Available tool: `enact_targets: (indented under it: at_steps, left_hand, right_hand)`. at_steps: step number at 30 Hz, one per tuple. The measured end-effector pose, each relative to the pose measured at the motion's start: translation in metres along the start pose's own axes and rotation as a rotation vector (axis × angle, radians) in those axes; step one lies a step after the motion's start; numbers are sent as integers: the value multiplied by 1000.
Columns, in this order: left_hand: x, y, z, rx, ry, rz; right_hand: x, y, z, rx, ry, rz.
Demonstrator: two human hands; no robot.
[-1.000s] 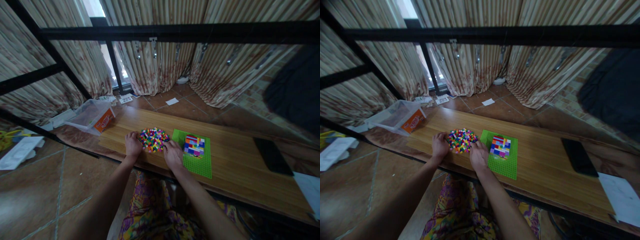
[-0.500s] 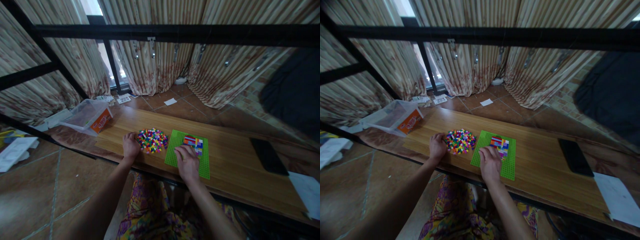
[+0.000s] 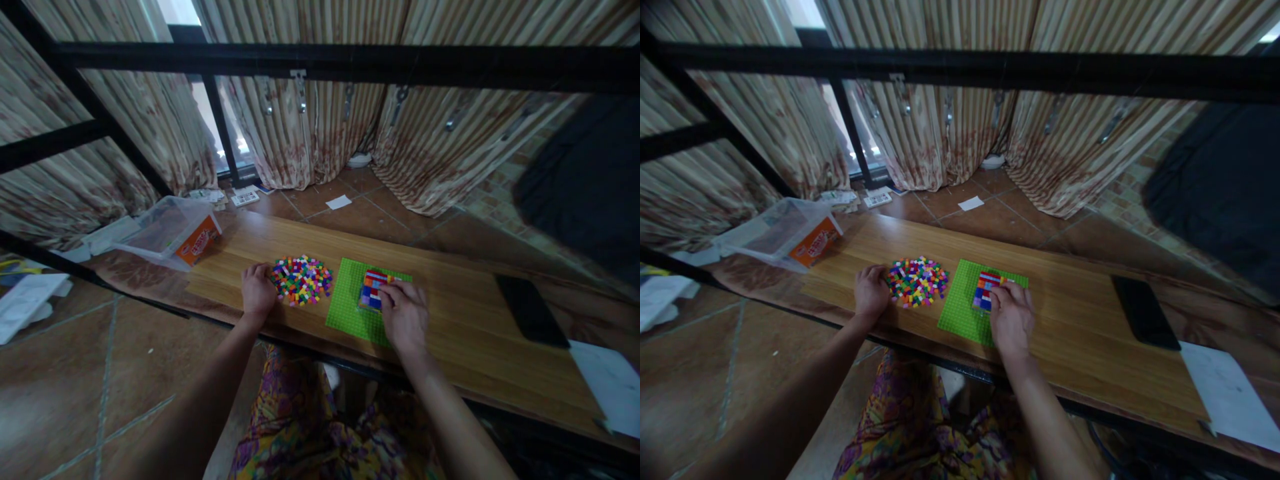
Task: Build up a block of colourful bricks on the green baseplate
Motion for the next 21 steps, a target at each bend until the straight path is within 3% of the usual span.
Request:
enact_targets:
  at_steps: [21]
  left_hand:
    - [0, 0, -1, -32, -2, 8]
  right_hand:
    - [14, -6, -4, -56, -22, -34]
Point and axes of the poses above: each hand's wrist, its own x-axis away from the middle knuckle, its own y-axis out of the back of the hand, z = x × y, the point moved 10 cm from there along -x, towards the middle knuckle, and after that the axes turned 2 degrees about z, right-handed, at the moved point
